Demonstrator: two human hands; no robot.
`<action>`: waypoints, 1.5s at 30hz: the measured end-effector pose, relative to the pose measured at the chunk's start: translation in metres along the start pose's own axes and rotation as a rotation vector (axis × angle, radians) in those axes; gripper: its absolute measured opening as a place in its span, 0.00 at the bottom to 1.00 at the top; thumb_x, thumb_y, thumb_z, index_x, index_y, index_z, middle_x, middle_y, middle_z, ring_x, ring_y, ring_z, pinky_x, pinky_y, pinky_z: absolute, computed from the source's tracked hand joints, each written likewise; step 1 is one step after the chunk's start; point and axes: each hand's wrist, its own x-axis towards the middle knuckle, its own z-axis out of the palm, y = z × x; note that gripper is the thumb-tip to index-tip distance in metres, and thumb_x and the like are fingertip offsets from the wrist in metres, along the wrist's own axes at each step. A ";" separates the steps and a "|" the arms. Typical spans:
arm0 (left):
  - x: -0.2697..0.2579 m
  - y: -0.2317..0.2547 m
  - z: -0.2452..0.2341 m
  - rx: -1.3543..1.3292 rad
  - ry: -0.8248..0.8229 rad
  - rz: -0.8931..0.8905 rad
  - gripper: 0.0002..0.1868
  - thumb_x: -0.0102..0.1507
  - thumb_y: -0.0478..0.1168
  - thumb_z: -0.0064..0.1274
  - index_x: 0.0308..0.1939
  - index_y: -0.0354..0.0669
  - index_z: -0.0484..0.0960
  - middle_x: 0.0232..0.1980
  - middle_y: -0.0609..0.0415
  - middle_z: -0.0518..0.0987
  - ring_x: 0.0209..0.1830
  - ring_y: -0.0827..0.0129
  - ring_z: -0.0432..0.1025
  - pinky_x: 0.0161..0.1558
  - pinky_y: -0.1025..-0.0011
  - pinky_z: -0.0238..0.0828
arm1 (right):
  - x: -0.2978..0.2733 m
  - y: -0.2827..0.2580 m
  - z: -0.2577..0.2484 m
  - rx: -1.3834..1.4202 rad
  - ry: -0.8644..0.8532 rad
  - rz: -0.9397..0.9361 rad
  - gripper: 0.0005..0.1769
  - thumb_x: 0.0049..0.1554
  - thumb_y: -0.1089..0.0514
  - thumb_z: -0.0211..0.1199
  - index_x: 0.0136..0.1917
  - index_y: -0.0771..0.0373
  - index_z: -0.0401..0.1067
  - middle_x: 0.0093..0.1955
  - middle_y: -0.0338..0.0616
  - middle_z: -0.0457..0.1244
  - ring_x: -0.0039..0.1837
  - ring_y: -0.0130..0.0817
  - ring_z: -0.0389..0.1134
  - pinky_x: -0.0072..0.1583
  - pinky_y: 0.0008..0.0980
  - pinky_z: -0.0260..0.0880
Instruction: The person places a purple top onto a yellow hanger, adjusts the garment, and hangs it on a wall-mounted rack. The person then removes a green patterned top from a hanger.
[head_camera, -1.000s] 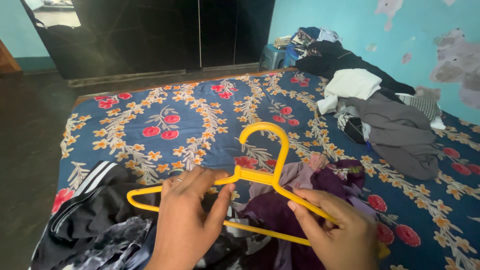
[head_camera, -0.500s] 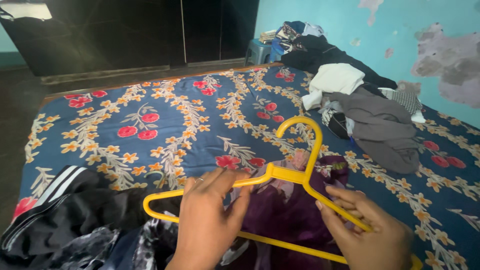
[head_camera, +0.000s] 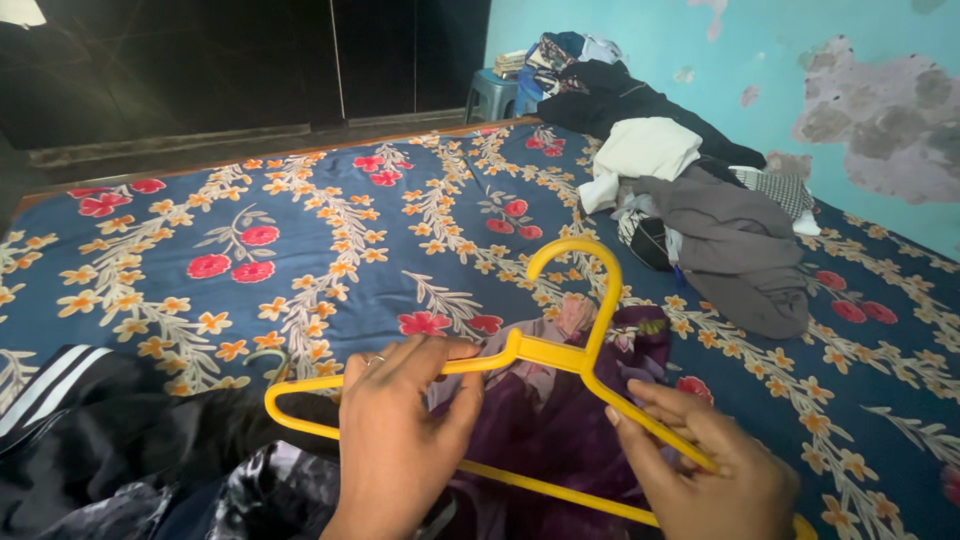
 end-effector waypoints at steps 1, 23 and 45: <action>0.000 -0.001 0.001 0.001 -0.011 -0.027 0.10 0.53 0.40 0.63 0.38 0.47 0.86 0.39 0.58 0.86 0.36 0.63 0.77 0.42 0.65 0.61 | 0.000 -0.002 0.001 -0.050 0.012 0.000 0.16 0.45 0.64 0.75 0.49 0.63 0.81 0.43 0.44 0.76 0.46 0.27 0.78 0.47 0.26 0.78; -0.001 -0.021 0.044 0.179 -0.179 -0.204 0.17 0.50 0.43 0.62 0.44 0.53 0.86 0.32 0.56 0.85 0.31 0.56 0.78 0.38 0.60 0.70 | 0.004 0.029 0.021 -0.156 0.042 -0.073 0.13 0.44 0.61 0.76 0.45 0.57 0.83 0.43 0.40 0.75 0.50 0.30 0.77 0.54 0.32 0.74; -0.014 -0.021 0.077 0.153 -0.240 -0.212 0.10 0.57 0.46 0.61 0.40 0.50 0.84 0.38 0.52 0.86 0.35 0.51 0.80 0.35 0.54 0.74 | 0.001 0.034 0.015 -0.048 -0.015 0.071 0.15 0.47 0.63 0.73 0.50 0.63 0.81 0.47 0.41 0.76 0.50 0.25 0.78 0.47 0.26 0.74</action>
